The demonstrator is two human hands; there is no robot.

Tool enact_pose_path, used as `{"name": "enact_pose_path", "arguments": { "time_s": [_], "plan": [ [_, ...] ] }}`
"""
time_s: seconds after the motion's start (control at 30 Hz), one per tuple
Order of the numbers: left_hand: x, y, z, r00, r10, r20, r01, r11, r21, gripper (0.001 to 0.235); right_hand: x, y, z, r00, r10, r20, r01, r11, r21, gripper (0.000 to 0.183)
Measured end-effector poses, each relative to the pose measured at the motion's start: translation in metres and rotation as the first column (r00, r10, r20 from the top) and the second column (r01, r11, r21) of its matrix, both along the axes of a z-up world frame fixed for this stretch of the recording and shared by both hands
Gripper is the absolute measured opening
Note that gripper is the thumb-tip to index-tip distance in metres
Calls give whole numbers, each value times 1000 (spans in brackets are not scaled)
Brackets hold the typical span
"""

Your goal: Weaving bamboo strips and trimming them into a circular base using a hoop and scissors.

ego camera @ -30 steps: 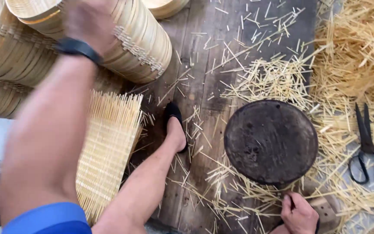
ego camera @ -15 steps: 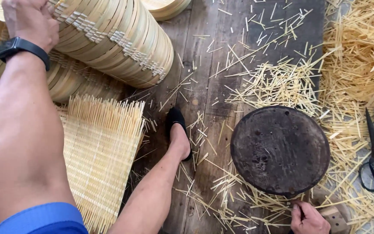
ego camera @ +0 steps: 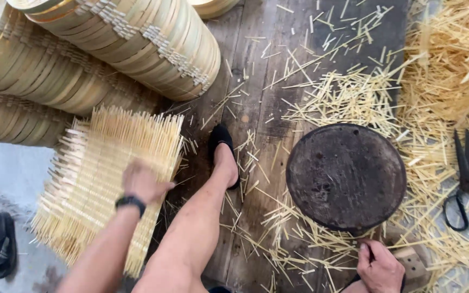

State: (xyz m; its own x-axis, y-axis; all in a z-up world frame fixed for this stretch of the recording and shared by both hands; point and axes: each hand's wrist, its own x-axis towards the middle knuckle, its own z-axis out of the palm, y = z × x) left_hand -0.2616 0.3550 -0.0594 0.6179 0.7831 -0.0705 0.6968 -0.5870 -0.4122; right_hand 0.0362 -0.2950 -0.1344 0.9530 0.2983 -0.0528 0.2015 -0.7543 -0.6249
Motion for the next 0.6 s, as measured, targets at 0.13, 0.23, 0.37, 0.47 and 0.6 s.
{"name": "enact_pose_path", "arguments": {
  "time_s": [0.13, 0.23, 0.37, 0.47, 0.6],
  "plan": [
    [74, -86, 126, 921, 388, 29, -337, 834, -438, 69, 1, -6, 0, 997, 76, 19, -76, 997, 12, 15],
    [44, -72, 123, 928, 268, 257, -146, 899, -412, 63, 3, 7, 24, 996, 41, -80, -41, 999, 6, 17],
    [66, -99, 184, 913, -61, 402, 88, 995, -50, 28, 6, 8, 26, 994, 12, -108, -8, 999, 39, 16],
    [135, -172, 275, 930, -255, 266, 231, 966, 118, 18, 4, 1, 9, 999, 27, -40, -29, 999, -32, 17],
    [220, -269, 322, 742, -561, 367, 633, 766, -111, 11, 19, -19, -7, 991, -25, -128, 59, 962, 266, 24]
  ]
}}
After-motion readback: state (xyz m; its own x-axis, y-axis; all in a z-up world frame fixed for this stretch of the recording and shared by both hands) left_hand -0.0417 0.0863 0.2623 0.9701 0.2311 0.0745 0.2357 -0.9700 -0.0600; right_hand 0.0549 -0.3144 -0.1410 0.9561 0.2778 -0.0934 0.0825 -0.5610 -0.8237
